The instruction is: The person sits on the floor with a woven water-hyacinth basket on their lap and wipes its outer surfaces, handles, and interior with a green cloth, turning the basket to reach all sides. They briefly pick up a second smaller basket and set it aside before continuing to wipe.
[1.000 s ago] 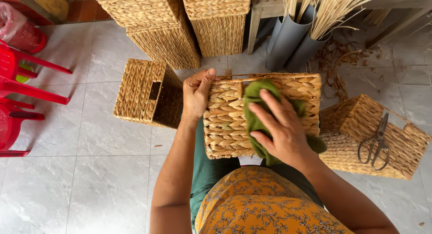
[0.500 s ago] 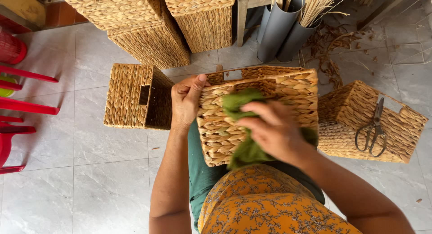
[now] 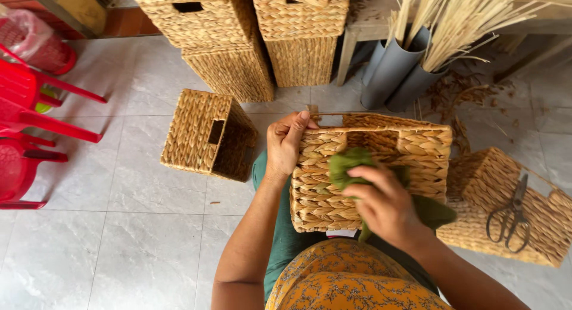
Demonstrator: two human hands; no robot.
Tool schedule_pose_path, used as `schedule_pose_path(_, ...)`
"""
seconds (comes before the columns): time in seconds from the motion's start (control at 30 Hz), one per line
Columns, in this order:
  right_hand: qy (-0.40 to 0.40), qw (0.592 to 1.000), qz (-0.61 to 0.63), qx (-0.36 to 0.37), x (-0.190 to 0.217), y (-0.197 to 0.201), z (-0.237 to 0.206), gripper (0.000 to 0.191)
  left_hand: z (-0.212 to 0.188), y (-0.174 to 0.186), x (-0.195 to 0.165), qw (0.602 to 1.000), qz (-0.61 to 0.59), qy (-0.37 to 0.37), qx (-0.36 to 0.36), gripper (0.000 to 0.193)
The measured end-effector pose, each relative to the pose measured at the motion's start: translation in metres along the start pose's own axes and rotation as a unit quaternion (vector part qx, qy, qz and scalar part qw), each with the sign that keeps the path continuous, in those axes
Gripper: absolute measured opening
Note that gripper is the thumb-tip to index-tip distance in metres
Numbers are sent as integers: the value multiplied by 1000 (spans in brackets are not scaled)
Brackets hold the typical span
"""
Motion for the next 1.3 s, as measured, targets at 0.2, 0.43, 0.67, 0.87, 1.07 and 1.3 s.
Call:
schedule_pose_path(0.2, 77, 992, 93, 23, 63, -29, 56, 30, 5, 18, 6, 999, -22, 14, -22, 41)
schedule_pose_path(0.43, 68, 994, -75, 34, 16, -5, 10, 36, -2, 9, 3, 999, 32, 6, 14, 41)
schedule_pose_path(0.67, -103, 979, -174, -3, -77, 62, -65, 24, -1, -6, 2, 1000, 11, 17, 14, 40)
schedule_pose_path(0.87, -24, 995, -95, 7, -31, 28, -42, 32, -2, -7, -6, 1000, -6, -11, -3, 41)
schedule_pose_path(1.07, 106, 990, 13, 90, 49, -20, 18, 29, 0, 11, -6, 999, 17, -12, -35, 40)
schedule_pose_path(1.3, 227, 964, 102, 95, 115, -42, 47, 27, 1, 17, -1, 1000, -20, -4, -23, 36)
Point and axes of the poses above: each hand's wrist, its own z-axis towards the middle knuckle, its own y-axis out of the back of the hand, x = y × z, the point moved 10 cm from there along z, towards the middle knuckle, and after that the axes turned 12 degrees about -z, right-handed, at the moved point
